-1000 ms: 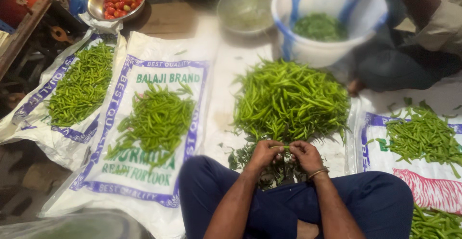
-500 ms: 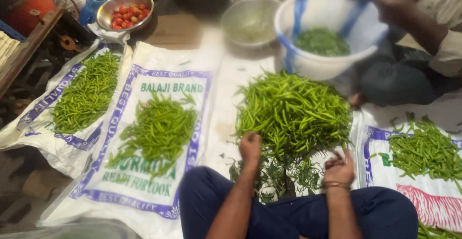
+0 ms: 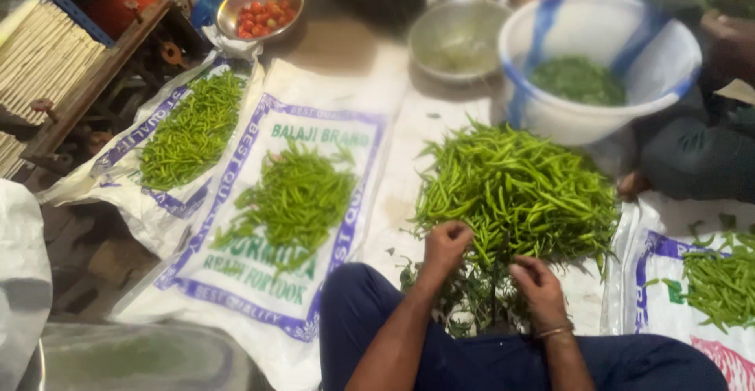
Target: The person sits cross-legged on the floor and repeatedly picks green chilies from a large pile. They snap off the stems with their hands and place the trimmed chilies into a white bucket. The process is continuous and repetitive, with the person working through the pile of chilies.
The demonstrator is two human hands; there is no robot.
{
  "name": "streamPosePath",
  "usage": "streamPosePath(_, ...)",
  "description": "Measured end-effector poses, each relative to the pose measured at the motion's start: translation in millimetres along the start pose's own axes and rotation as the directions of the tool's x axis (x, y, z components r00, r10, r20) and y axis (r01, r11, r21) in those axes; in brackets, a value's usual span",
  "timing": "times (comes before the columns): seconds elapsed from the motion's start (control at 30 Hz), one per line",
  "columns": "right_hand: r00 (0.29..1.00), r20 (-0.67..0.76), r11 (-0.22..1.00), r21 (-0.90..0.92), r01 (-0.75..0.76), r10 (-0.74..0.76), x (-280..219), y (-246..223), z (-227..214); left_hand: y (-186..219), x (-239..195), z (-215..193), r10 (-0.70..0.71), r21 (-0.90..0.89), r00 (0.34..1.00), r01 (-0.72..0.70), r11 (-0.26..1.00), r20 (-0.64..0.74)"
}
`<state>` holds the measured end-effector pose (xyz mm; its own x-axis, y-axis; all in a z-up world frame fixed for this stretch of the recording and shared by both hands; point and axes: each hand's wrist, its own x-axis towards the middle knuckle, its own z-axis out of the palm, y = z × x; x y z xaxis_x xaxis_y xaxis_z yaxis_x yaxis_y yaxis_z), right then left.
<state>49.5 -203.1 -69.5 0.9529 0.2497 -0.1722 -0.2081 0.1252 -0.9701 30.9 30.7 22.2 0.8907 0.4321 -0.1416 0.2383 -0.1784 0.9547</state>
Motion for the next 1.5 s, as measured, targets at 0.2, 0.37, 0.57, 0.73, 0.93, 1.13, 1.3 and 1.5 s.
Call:
streamPosePath(0.2, 0.988, 0.155, 0.939, -0.339, 0.054, -0.001, -9.6, -12.7, 34.0, -18.6, -44.3, 25.4, 0.050, -0.244, 0.979, 0.000, 0.970, 0.199)
streamPosePath(0.37, 0.999, 0.038, 0.839, -0.544, 0.007, 0.016, -18.5, -38.2, 16.1, -43.1, -39.4, 46.2, 0.087, -0.338, 0.956, 0.013, 0.941, 0.281)
streamPosePath(0.57, 1.000, -0.010, 0.654, -0.757, 0.007, -0.023, -17.0, -47.2, 12.7, -95.7, -29.4, 64.8, 0.008, -0.505, 0.883, 0.262, 0.822, 0.470)
streamPosePath(0.73, 0.993, 0.111, 0.873, 0.488, -0.016, -0.044, -29.6, -78.2, -20.4, -67.4, 1.1, 24.6, -0.259, 0.317, 0.934, 0.175, 0.932, 0.247)
streamPosePath(0.93, 0.964, 0.113, 0.540, 0.841, 0.037, -0.242, -3.0, -65.2, -37.6, 16.3, 44.9, 13.0, 0.167, 0.566, 0.986, -0.128, 0.814, -0.016)
streamPosePath(1.13, 0.999, 0.033, 0.840, 0.540, -0.048, 0.036, 8.6, -21.5, -31.2, 38.4, 73.0, 1.4, 0.081, 0.439, 0.994, -0.102, 0.893, 0.067)
streamPosePath(1.3, 0.976, 0.105, 0.972, 0.116, -0.204, 0.192, -4.0, -46.9, -15.2, 18.7, 28.4, -37.6, -0.120, -0.168, 0.992, 0.126, 0.978, 0.048)
streamPosePath(1.5, 0.973, 0.150, 0.934, 0.287, -0.211, 0.173, -6.5, -27.6, 11.4, -11.1, -36.9, 7.6, -0.112, -0.235, 0.889, 0.237, 0.943, 0.445)
